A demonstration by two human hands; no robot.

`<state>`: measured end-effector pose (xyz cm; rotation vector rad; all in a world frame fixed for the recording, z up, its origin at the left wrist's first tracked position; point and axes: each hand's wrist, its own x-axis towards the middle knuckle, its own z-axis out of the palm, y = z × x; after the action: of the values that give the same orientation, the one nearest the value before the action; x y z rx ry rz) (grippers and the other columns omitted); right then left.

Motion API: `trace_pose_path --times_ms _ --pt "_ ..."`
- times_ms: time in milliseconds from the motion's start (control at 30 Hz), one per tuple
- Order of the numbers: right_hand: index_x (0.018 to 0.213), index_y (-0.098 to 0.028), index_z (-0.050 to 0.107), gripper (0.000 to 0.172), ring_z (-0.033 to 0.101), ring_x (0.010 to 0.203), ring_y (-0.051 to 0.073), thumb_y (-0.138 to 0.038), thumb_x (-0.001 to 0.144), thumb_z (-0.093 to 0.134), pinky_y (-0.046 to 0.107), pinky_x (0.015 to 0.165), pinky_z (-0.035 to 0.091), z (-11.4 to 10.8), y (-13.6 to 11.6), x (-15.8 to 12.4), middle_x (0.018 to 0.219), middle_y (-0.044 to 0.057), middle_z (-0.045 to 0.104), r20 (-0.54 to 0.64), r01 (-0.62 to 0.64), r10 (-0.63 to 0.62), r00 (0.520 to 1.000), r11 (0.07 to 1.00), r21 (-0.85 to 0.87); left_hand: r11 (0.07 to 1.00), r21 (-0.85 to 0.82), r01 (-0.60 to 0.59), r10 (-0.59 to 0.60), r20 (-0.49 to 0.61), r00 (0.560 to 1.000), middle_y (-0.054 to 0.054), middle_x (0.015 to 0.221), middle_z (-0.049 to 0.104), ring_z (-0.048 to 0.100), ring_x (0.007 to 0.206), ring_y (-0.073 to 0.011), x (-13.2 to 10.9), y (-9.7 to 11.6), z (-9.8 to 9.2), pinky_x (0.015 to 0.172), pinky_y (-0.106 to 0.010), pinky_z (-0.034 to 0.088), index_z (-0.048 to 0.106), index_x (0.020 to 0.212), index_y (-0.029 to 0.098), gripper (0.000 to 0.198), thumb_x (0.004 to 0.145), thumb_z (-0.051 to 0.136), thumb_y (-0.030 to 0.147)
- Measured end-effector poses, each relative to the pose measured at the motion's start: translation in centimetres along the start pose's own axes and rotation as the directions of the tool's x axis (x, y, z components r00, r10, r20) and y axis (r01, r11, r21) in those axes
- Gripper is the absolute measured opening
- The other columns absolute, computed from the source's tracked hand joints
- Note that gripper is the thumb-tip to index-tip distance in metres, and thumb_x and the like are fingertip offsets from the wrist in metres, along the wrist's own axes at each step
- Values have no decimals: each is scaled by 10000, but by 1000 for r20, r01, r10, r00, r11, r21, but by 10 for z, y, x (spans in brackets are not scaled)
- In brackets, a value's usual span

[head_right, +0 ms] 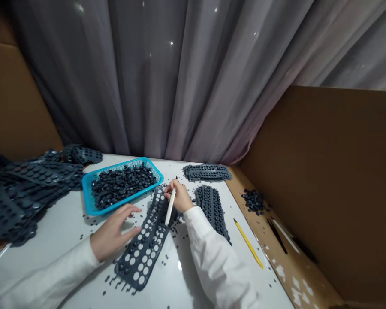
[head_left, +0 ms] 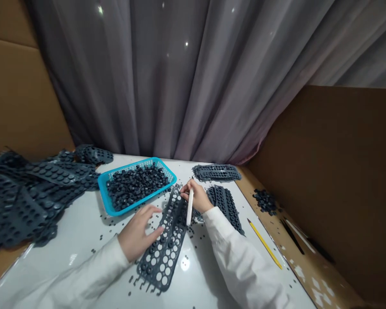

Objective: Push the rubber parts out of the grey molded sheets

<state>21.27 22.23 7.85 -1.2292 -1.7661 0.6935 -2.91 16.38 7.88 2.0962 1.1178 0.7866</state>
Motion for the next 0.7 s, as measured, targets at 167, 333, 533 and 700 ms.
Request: trace_pose_path --times_ms 167,333,533,700 --pt "760 -248 287 355 648 791 179 -198 762 638 345 754 500 -5 -52 -24 842 29 683 -67 105 -92 994 965 241 987 -154 39 -51 -74 996 -64 930 638 569 872 -232 46 21 4 797 -366 459 625 919 170 269 763 585 385" --pt "782 -252 301 364 657 853 188 -162 778 654 376 790 514 -2 -80 -43 931 52 691 -182 214 -164 970 929 303 921 -390 -17 -3 -53 999 -32 745 638 573 725 -183 47 36 6 696 -285 455 648 777 143 276 837 535 387" --pt "807 -263 319 397 654 905 202 -141 756 693 401 804 518 4 -91 -53 983 55 693 -273 258 -178 946 920 294 939 -325 -111 72 -130 989 -26 751 619 560 732 -175 34 48 -7 680 -257 441 641 745 162 237 846 565 363" --pt "816 -267 317 431 585 1087 255 -195 731 734 497 965 405 -1 -98 -52 1057 63 685 -253 275 -206 945 921 276 778 -628 -8 -7 -20 1000 -28 777 610 569 746 -176 32 48 -10 684 -259 465 642 809 166 281 830 586 441"
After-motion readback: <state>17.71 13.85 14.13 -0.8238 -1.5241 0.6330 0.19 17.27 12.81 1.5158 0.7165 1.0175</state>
